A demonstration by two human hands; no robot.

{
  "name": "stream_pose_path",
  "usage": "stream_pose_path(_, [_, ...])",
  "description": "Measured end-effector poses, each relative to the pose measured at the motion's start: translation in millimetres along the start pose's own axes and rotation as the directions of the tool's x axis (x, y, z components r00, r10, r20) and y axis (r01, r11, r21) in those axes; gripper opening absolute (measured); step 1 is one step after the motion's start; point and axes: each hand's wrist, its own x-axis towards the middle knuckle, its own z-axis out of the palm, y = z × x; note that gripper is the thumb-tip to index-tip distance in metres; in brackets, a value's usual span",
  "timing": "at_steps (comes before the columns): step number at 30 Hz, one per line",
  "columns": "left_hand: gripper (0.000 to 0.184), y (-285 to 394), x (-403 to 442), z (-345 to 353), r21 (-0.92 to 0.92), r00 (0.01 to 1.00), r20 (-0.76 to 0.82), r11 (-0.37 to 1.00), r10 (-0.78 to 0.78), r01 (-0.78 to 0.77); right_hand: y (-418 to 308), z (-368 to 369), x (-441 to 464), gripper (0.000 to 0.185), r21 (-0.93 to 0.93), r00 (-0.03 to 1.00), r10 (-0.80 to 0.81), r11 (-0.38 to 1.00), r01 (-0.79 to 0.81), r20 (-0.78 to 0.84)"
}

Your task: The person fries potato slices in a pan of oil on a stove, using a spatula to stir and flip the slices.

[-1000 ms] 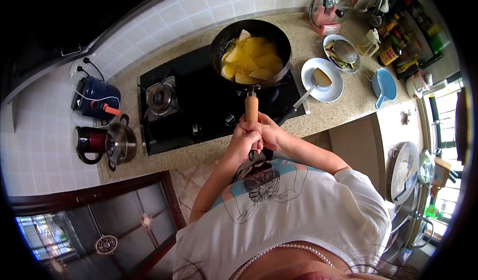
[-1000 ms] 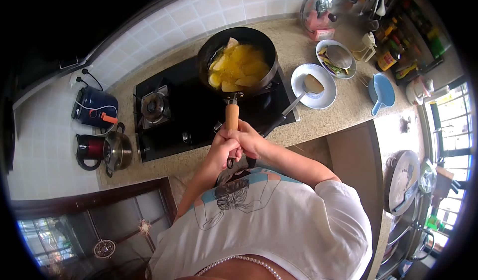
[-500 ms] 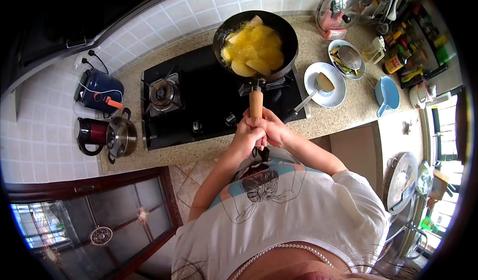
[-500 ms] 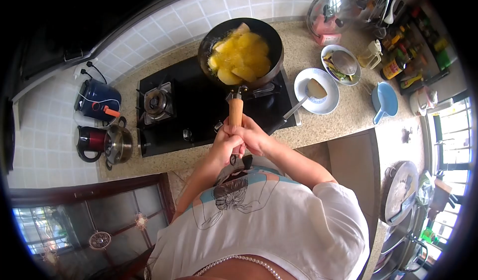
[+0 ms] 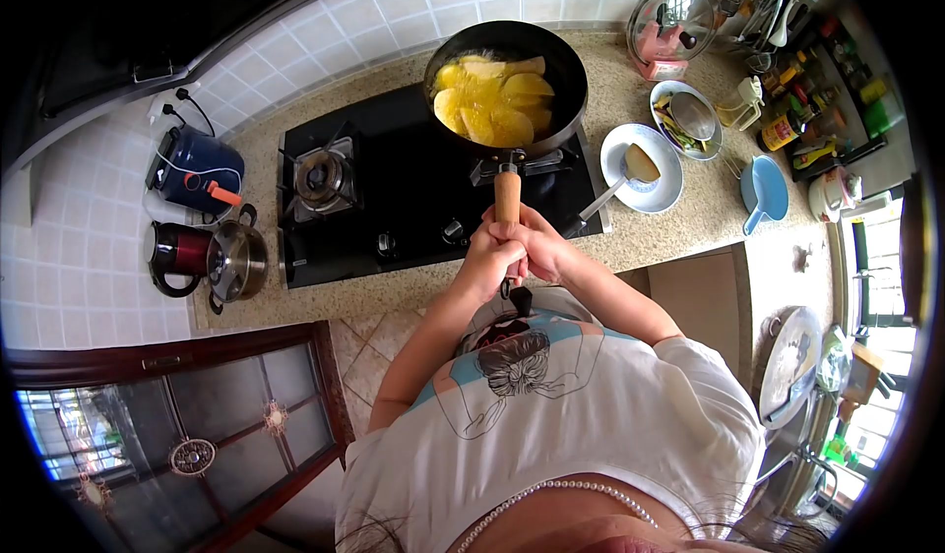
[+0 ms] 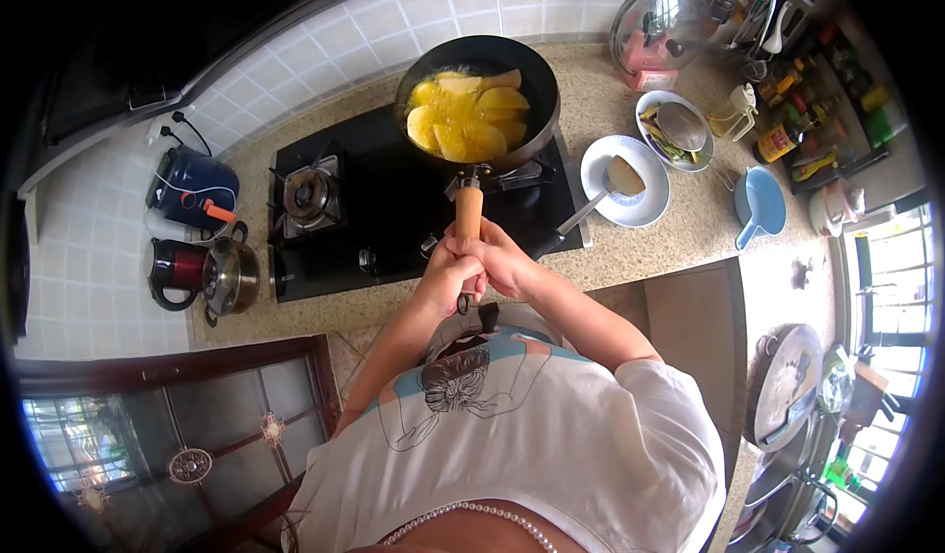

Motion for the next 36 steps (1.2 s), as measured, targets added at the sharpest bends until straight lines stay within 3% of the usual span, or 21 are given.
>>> stream_pose_path(12, [0.036, 10, -6, 0, -0.016, 0.997, -0.069, 0.999, 0.043, -0.044, 5, 3, 10, 0.034, -0.009, 0.999, 0.033, 0.999, -0.033, 0.03])
stream_pose_path(15, [0.047, 7, 6, -1, 0.0, 0.999, -0.044, 1.0, 0.025, -0.025, -2, -5, 12, 0.034, -0.007, 0.999, 0.022, 1.0, -0.021, 0.026])
stream_pose_path(25, [0.044, 5, -25, 1, 0.022, 0.999, -0.048, 1.0, 0.015, -0.014, 10, 10, -12, 0.033, -0.031, 0.996, 0.062, 0.998, -0.06, 0.059])
stream_pose_path(36, [0.043, 1, -2, 4, 0.022, 1.0, -0.011, 1.0, 0.005, -0.005, 7, -7, 0, 0.035, -0.009, 1.0, -0.011, 1.0, 0.011, 0.002])
